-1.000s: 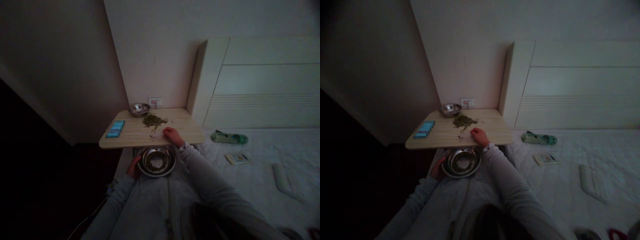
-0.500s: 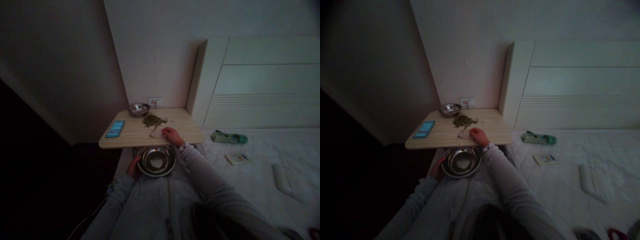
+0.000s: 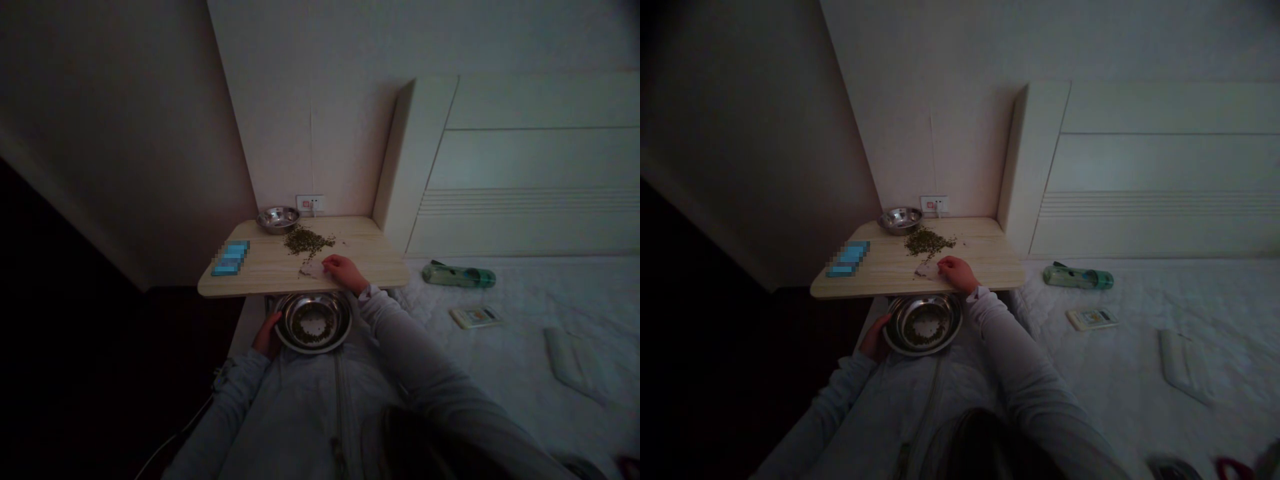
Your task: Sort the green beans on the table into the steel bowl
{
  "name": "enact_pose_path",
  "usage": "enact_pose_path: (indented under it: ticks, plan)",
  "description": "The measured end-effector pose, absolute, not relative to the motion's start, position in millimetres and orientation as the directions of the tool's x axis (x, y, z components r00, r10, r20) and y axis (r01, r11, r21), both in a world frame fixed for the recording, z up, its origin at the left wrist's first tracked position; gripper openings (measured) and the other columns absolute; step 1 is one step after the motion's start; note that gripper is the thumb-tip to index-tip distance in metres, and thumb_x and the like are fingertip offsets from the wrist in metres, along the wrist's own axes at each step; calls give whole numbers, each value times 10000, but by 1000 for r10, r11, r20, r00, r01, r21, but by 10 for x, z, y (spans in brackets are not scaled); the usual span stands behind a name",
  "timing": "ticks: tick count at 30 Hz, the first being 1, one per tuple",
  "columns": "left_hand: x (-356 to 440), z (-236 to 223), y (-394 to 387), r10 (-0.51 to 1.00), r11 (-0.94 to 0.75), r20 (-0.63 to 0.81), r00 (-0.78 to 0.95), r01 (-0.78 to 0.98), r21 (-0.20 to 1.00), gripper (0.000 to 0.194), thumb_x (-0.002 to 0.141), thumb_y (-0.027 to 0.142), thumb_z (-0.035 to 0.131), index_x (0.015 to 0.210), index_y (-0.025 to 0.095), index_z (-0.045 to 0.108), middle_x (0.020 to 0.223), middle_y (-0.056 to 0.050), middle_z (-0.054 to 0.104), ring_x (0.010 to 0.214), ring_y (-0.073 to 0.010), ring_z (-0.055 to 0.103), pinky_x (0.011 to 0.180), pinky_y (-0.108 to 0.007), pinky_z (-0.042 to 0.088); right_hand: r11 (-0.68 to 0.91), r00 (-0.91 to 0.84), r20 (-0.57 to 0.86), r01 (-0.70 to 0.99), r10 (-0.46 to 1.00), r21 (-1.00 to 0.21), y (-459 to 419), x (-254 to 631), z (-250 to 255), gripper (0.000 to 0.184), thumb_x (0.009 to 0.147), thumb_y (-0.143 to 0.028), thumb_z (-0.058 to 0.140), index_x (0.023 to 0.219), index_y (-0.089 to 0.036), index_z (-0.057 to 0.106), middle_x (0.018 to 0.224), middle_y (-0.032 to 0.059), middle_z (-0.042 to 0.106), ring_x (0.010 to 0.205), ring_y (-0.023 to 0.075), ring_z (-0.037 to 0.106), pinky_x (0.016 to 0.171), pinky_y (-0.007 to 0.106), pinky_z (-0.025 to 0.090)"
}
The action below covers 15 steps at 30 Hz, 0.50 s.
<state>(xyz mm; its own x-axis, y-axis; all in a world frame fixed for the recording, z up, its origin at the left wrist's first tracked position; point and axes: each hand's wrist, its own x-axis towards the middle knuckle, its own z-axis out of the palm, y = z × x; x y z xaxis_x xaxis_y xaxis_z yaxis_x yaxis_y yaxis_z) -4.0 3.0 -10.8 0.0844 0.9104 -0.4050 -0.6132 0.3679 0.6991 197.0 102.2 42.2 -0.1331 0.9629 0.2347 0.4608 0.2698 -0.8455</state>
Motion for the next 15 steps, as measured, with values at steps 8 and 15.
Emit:
enact_pose_path:
  ticks: [8, 15]
  plan:
    - [-33, -88, 22, 899, 381, -430, 82, -631, 675, 127, 630, 208, 512, 675, 155, 618, 619, -35, 666, 834, -226, 573, 774, -327, 416, 278, -126, 248, 471, 961, -837, 1035, 1981, 402, 174, 682, -277, 443, 741, -158, 556, 616, -8, 585, 534, 70, 479, 543, 192, 350]
    - [-15, -44, 8, 911, 357, -407, 75, -638, 683, 141, 644, 192, 491, 681, 162, 623, 643, -31, 671, 872, -220, 557, 793, -314, 404, 279, -105, 261, 469, 960, -838, 1019, 1976, 419, 156, 680, -268, 446, 711, -156, 551, 602, -11, 576, 538, 68, 482, 557, 190, 356]
